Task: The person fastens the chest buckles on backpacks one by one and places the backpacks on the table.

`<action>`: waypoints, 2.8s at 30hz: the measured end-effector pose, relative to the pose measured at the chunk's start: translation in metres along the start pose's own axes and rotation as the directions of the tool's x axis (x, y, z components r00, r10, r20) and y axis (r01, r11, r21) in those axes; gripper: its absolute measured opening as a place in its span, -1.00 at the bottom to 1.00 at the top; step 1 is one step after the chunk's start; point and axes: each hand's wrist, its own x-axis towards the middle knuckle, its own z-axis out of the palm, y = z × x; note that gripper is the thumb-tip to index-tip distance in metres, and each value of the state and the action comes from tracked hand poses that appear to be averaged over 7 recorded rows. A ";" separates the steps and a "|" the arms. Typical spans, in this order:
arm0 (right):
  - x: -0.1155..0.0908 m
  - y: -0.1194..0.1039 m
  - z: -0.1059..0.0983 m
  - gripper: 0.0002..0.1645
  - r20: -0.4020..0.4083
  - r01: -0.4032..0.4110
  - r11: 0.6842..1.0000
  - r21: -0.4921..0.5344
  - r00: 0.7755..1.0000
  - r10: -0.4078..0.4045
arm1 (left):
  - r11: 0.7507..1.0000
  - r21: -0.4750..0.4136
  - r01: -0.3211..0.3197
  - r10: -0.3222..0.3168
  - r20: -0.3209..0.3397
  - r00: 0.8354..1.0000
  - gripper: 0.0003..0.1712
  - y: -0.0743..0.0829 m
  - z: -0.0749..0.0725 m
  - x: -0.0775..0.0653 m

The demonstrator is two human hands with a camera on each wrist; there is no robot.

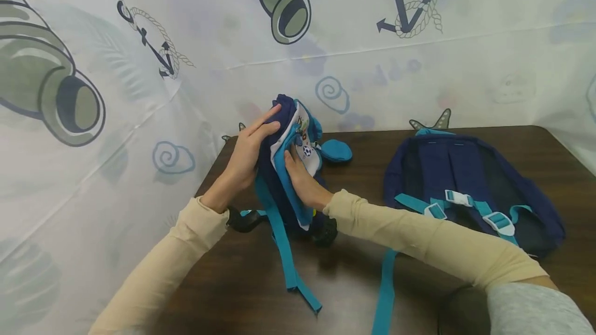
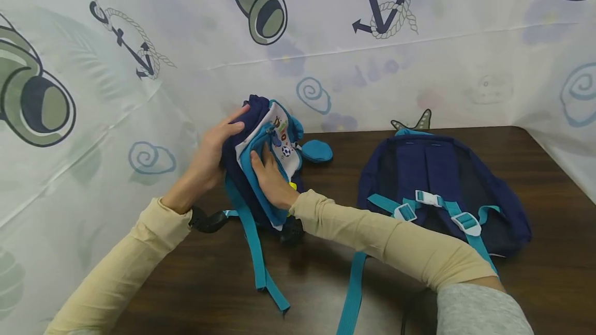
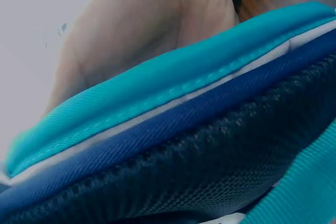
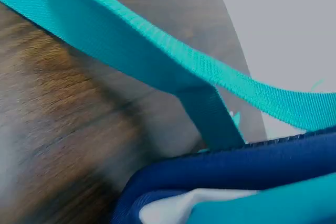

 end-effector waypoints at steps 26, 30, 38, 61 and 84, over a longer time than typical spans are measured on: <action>0.022 -0.210 -0.087 0.04 0.196 -0.105 0.496 -0.862 0.834 0.516 | 0.991 0.128 -0.041 0.049 -0.064 0.997 -0.06 0.004 0.029 0.002; 0.030 -0.216 -0.070 0.05 0.184 -0.119 0.468 -0.876 0.814 0.551 | 0.994 0.082 -0.072 0.074 -0.025 0.997 -0.01 0.001 0.031 0.001; 0.035 -0.196 -0.068 0.08 0.128 -0.169 0.434 -0.885 0.808 0.575 | 0.998 -0.051 -0.024 0.023 -0.010 1.000 0.14 -0.009 0.017 -0.004; 0.015 -0.161 -0.100 0.17 0.021 -0.235 0.415 -0.879 0.851 0.525 | 0.569 -0.335 0.751 -0.519 0.562 0.644 0.43 -0.114 0.023 0.006; -0.019 -0.104 -0.121 0.25 -0.080 -0.338 0.633 -0.697 0.913 0.399 | 0.655 -0.316 0.687 -0.575 0.381 0.724 0.34 -0.112 0.020 -0.001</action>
